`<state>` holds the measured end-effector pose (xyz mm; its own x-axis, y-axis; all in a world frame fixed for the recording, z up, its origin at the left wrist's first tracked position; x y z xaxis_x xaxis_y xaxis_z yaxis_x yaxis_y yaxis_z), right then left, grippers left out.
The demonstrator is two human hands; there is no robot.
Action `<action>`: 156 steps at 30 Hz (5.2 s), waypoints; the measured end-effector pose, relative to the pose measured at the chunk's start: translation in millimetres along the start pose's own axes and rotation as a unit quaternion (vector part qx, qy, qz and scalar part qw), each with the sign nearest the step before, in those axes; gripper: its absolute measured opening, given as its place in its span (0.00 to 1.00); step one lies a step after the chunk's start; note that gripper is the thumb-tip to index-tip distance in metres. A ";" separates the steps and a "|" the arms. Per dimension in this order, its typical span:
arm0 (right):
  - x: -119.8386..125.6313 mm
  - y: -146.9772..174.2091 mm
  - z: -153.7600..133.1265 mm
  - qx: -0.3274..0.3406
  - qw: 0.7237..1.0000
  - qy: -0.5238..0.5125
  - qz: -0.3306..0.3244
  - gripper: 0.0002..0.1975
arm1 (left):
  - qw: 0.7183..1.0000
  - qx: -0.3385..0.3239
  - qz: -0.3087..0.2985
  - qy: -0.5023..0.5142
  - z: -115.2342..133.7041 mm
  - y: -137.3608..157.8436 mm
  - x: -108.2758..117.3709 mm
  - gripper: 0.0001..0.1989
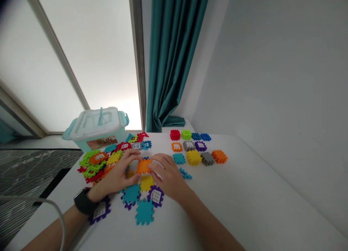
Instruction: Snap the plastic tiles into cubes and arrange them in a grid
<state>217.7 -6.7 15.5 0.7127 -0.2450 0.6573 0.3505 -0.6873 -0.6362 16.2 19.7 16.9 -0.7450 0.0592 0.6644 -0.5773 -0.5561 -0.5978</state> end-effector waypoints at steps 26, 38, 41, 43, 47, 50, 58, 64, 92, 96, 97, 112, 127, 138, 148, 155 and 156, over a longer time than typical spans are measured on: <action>-7.7 1.2 2.0 -0.164 0.980 -0.107 -0.022 0.18 | 0.998 -0.018 0.021 -0.065 -6.6 5.7 -10.2 0.21; 3.1 1.9 -0.7 -0.053 0.998 0.025 -0.009 0.22 | 0.998 -0.016 0.021 -0.051 1.8 1.6 -16.3 0.21; 6.9 2.2 1.9 -0.050 0.999 0.019 -0.009 0.22 | 0.997 -0.026 0.004 -0.066 3.5 -0.4 -15.7 0.21; 8.4 3.0 3.8 -0.050 0.998 0.017 -0.016 0.21 | 0.995 -0.032 -0.004 -0.090 2.9 -2.1 -15.3 0.20; 9.5 6.8 7.7 -0.076 0.996 0.027 -0.021 0.18 | 0.990 -0.044 -0.014 -0.137 1.5 -6.6 -17.5 0.21; 11.5 10.7 10.6 -0.107 0.993 0.041 -0.005 0.17 | 0.986 -0.054 -0.013 -0.157 2.2 -11.3 -21.2 0.21; 28.6 21.8 14.4 -0.090 0.989 0.106 0.046 0.16 | 0.984 -0.083 -0.015 -0.154 10.5 -31.3 -40.1 0.22; 48.2 41.5 25.1 -0.100 0.984 0.133 0.060 0.17 | 0.985 -0.103 -0.025 -0.136 25.3 -49.8 -65.9 0.21; 167.2 109.5 178.8 -0.251 0.954 0.111 0.121 0.10 | 0.979 -0.150 -0.108 -0.087 49.2 -123.7 -158.7 0.10; 172.4 104.4 198.2 -0.297 0.941 0.093 0.134 0.11 | 0.978 -0.151 -0.118 -0.087 43.3 -121.1 -156.3 0.10; 172.2 104.1 201.9 -0.305 0.938 0.088 0.136 0.12 | 0.978 -0.149 -0.117 -0.089 41.2 -120.6 -155.2 0.10; 163.6 109.8 217.9 -0.317 0.938 0.080 0.115 0.12 | 0.975 -0.153 -0.129 -0.094 35.7 -118.4 -157.6 0.10; 160.9 114.4 226.0 -0.315 0.938 0.092 0.112 0.13 | 0.971 -0.128 -0.182 -0.091 34.7 -116.7 -159.2 0.11; 160.0 115.7 225.2 -0.299 0.938 0.125 0.122 0.11 | 0.969 -0.132 -0.185 -0.093 35.0 -117.5 -159.3 0.11; 152.0 107.4 180.8 -0.180 0.958 0.195 0.104 0.14 | 0.969 -0.123 -0.194 -0.086 43.5 -120.9 -150.0 0.10; 125.7 80.6 131.8 -0.114 0.972 0.194 0.062 0.15 | 0.970 -0.105 -0.195 -0.099 43.2 -112.6 -133.4 0.09; 121.2 76.2 125.2 -0.108 0.974 0.189 0.057 0.14 | 0.970 -0.099 -0.198 -0.104 41.5 -110.3 -129.7 0.09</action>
<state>406.9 -3.2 -3.8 0.4502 -0.5341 0.7156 0.1180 -0.7587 -0.6406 190.4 38.9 15.3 -0.3810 0.0555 0.9229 -0.8721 -0.3531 -0.3387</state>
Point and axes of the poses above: each hand's wrist, its own y-axis away from the middle knuckle, its own x-axis out of the back of the hand, z = x × y, the point moved 4 cm from there along -y, towards the middle knuckle, and after that the axes turned 11 degrees about -x, right-handed, at the moved point
